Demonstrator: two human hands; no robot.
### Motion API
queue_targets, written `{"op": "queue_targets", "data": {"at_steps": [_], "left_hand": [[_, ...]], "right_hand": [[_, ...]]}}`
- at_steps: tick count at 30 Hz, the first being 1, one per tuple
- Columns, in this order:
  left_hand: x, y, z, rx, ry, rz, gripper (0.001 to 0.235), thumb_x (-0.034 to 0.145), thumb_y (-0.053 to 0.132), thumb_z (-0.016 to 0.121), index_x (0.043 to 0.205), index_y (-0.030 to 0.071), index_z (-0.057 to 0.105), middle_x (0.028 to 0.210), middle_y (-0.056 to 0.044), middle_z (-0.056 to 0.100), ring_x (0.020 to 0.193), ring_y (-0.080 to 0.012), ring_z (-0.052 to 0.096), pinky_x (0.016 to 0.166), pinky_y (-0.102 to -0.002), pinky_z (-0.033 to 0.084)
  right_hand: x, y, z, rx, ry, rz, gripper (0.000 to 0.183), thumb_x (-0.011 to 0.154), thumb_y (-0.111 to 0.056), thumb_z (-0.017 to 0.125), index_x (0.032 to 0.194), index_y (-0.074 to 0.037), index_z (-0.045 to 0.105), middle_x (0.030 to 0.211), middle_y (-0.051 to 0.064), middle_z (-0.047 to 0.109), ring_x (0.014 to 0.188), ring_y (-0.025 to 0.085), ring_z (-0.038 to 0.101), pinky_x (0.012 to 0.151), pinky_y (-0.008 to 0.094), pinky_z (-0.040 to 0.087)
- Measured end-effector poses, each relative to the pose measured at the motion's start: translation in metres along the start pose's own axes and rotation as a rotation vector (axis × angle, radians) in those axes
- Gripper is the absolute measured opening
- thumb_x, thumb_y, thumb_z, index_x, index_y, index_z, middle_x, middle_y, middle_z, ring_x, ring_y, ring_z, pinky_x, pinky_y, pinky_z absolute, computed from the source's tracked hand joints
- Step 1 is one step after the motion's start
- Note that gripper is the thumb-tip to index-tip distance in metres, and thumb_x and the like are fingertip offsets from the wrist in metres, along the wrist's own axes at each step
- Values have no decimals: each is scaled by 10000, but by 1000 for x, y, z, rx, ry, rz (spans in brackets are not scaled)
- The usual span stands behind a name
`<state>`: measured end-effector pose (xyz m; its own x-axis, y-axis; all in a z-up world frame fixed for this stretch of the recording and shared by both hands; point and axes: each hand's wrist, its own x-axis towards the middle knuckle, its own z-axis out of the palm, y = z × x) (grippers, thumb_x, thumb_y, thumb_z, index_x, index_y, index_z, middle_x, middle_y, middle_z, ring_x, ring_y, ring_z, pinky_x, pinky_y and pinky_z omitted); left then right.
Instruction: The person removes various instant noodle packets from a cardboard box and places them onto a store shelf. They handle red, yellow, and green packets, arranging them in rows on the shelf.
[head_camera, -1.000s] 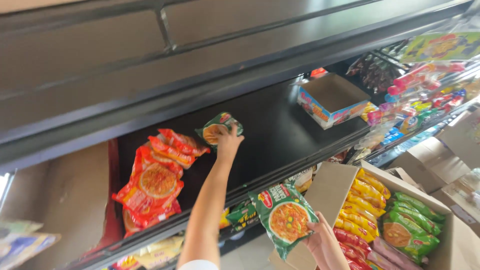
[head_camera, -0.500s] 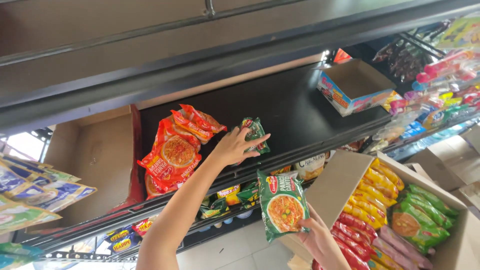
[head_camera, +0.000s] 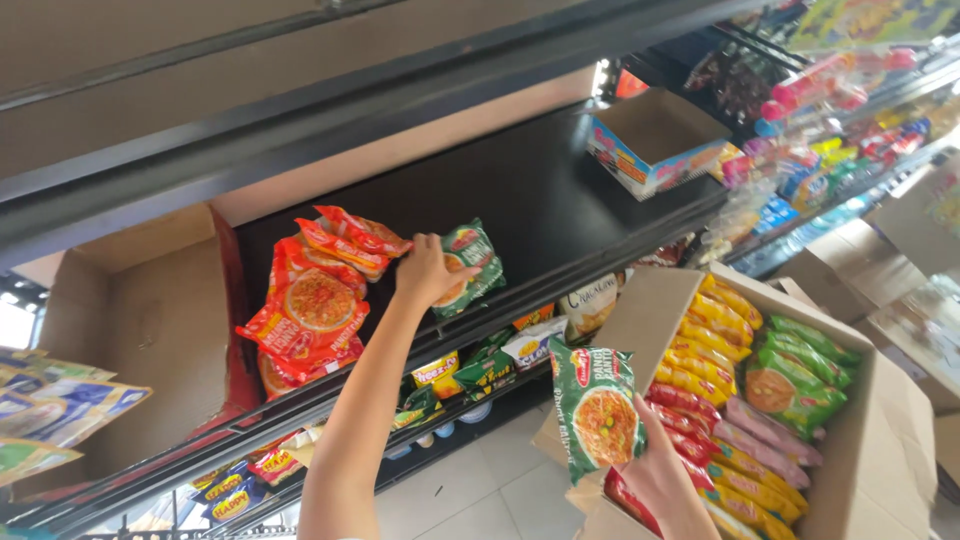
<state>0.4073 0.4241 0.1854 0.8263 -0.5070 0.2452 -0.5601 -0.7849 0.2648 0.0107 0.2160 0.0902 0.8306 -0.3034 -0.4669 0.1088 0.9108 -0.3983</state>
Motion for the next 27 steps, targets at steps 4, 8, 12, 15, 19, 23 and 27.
{"op": "queue_targets", "data": {"at_steps": [4,8,12,15,19,23,27], "left_hand": [[-12,7,-17,-118,70,-56,994,660,739,830,1210,-2,459,1080,-201,665,851,-374,730,642,-446,585],[-32,25,-47,-144,138,-85,1010,667,656,875,1288,-8,436,968,-210,707,814,-385,719,653,-469,569],[-57,44,-77,-265,471,-102,998,741,523,938,1370,-42,407,1130,-270,669,979,-432,678,808,-500,553],[-75,42,-74,-564,600,-127,886,898,417,924,1460,-27,402,1371,-247,592,1222,-348,628,1036,-458,516],[-120,82,-68,-1423,448,-211,821,932,353,822,1512,65,318,1464,-146,510,1277,-218,547,1089,-374,466],[-175,128,-25,-1806,136,-366,586,986,306,661,1482,89,436,1413,-54,585,1293,-183,595,1088,-382,496],[-222,193,19,-2087,-255,-402,505,1009,304,631,1419,33,515,1334,-90,656,1211,-221,644,1037,-435,509]], "right_hand": [[-46,-10,64,-239,149,-57,469,932,-251,577,1398,-202,553,1325,33,664,1217,180,621,1013,412,493],[-46,-16,34,-262,102,-40,388,933,-194,590,1308,-91,602,1222,72,723,1131,213,676,994,463,511],[-46,-25,-14,-59,105,85,442,962,-287,601,1290,9,607,1246,139,715,1119,247,690,1026,436,500],[-55,-40,-36,106,25,57,464,936,-323,619,1279,-11,613,1254,146,702,1122,259,676,1029,450,480],[-73,-73,-60,116,154,30,456,916,-300,587,1280,-27,604,1286,133,696,1189,254,661,1081,447,458],[-75,-119,-136,-34,94,-122,415,892,-171,624,1271,-10,578,1287,138,701,1203,255,654,1093,476,464],[-98,-185,-162,-319,71,-331,455,886,1,668,1324,-14,550,1282,124,674,1130,238,667,958,458,532]]}}
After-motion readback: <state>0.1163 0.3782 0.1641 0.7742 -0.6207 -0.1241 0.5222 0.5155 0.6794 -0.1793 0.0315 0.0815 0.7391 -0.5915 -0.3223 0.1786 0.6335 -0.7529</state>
